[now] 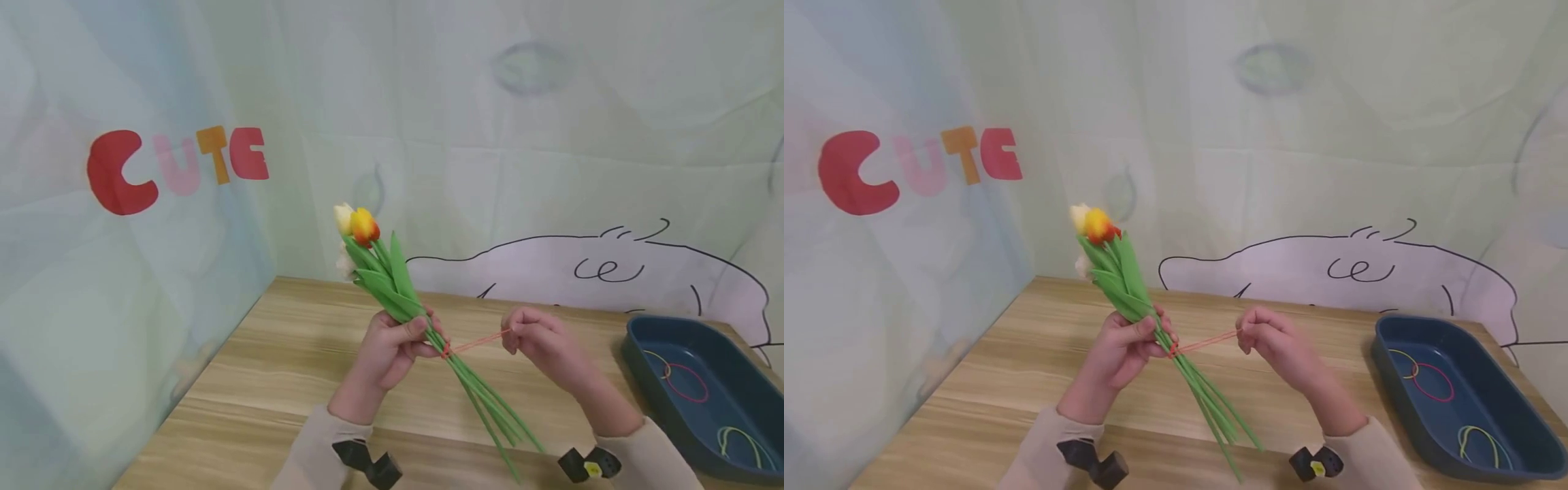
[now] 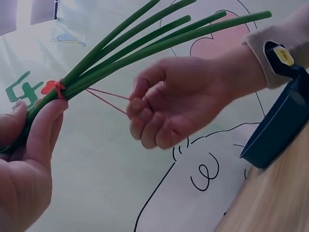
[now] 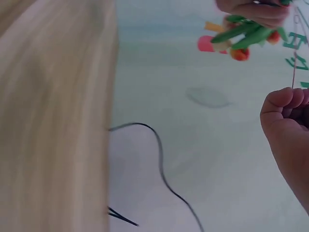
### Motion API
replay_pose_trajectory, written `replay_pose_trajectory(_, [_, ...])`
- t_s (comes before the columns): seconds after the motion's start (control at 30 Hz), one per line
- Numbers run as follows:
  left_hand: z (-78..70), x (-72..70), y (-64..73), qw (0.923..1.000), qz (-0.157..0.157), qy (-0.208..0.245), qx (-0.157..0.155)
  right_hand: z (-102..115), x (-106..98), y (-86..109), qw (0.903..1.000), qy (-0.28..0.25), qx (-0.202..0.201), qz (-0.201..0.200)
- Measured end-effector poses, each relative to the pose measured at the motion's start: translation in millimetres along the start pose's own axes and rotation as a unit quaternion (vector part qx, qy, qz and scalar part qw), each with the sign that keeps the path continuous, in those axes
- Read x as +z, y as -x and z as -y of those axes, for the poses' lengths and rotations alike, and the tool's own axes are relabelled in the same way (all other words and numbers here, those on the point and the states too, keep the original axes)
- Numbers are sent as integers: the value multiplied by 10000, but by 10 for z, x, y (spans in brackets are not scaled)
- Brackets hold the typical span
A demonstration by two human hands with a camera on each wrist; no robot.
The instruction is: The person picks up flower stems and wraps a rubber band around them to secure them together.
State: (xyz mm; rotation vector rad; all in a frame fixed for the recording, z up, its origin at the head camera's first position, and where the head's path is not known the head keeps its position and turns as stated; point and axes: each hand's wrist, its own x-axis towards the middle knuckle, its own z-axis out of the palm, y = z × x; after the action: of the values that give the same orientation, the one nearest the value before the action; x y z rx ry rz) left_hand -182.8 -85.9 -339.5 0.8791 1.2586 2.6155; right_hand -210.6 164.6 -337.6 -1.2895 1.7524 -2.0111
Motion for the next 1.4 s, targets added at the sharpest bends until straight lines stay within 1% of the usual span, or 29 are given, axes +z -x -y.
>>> replay_pose_trajectory(0.07, [-1, -5, -8, 9997, -180, 148, -19, -109, 57, -1, 9998, -49, 174, 23])
replay_pose_trajectory(0.17, [-2, -9, -19, 9972, -651, 363, -75, -254, 184, 5, 9975, -299, 637, -66])
replay_pose_trajectory(0.23, [-7, -9, -28, 9938, -1007, 460, -65, -334, 293, 3, 9940, -530, 938, -167])
replay_pose_trajectory(0.3, [-12, -11, -36, 9899, -1313, 526, -24, -419, 400, -2, 9889, -948, 1108, -273])
replay_pose_trajectory(0.37, [-19, -11, -45, 9864, -1555, 529, 42, -484, 523, -12, 9849, -1280, 1104, -369])
replay_pose_trajectory(0.43, [-23, -15, -56, 9824, -1792, 518, 103, -559, 650, -23, 9833, -1514, 890, -469])
replay_pose_trajectory(0.47, [-25, -15, -60, 9806, -1893, 488, 143, -590, 718, -25, 9819, -1602, 821, -585])
replay_pose_trajectory(0.5, [-26, -18, -64, 9787, -1994, 450, 183, -600, 800, -25, 9812, -1560, 816, -792])
replay_pose_trajectory(0.57, [-26, -26, -71, 9752, -2164, 369, 270, -638, 958, -26, 9794, -1289, 876, -1286])
replay_pose_trajectory(0.6, [-24, -29, -74, 9734, -2247, 310, 323, -641, 1037, -26, 9754, -1165, 1018, -1572])
replay_pose_trajectory(0.7, [-16, -42, -81, 9678, -2452, 29, 578, -594, 1248, -29, 9554, -703, 1567, -2402])
replay_pose_trajectory(0.77, [-7, -56, -87, 9632, -2562, -223, 783, -534, 1338, -36, 9436, -415, 1823, -2732])
replay_pose_trajectory(0.83, [5, -71, -90, 9575, -2661, -551, 971, -448, 1383, -34, 9366, -113, 1997, -2878])
replay_pose_trajectory(0.9, [26, -93, -91, 9512, -2708, -973, 1115, -351, 1386, -28, 9352, 207, 2048, -2881])
replay_pose_trajectory(1.0, [55, -112, -82, 9367, -2757, -1748, 1263, -193, 1318, -13, 9346, 691, 2157, -2742])
replay_pose_trajectory(1.07, [77, -121, -78, 9252, -2734, -2262, 1343, -88, 1247, -17, 9359, 1069, 2086, -2628])
replay_pose_trajectory(1.1, [86, -121, -76, 9206, -2711, -2456, 1366, -39, 1201, -23, 9375, 1262, 1998, -2553])
replay_pose_trajectory(1.13, [91, -116, -74, 9186, -2658, -2587, 1363, 7, 1148, -32, 9407, 1465, 1857, -2433])
replay_pose_trajectory(1.2, [93, -108, -70, 9187, -2477, -2779, 1315, 99, 1038, -60, 9452, 1913, 1502, -2181])
replay_pose_trajectory(1.23, [92, -106, -68, 9200, -2358, -2853, 1284, 142, 977, -72, 9466, 2122, 1304, -2049])
replay_pose_trajectory(1.3, [79, -95, -62, 9250, -2137, -2926, 1144, 221, 844, -94, 9480, 2421, 1065, -1769])
replay_pose_trajectory(1.33, [69, -86, -58, 9274, -2021, -2969, 1044, 255, 779, -105, 9485, 2517, 1007, -1640])
replay_pose_trajectory(1.4, [45, -70, -48, 9354, -1778, -2951, 801, 309, 662, -118, 9496, 2560, 1085, -1444])
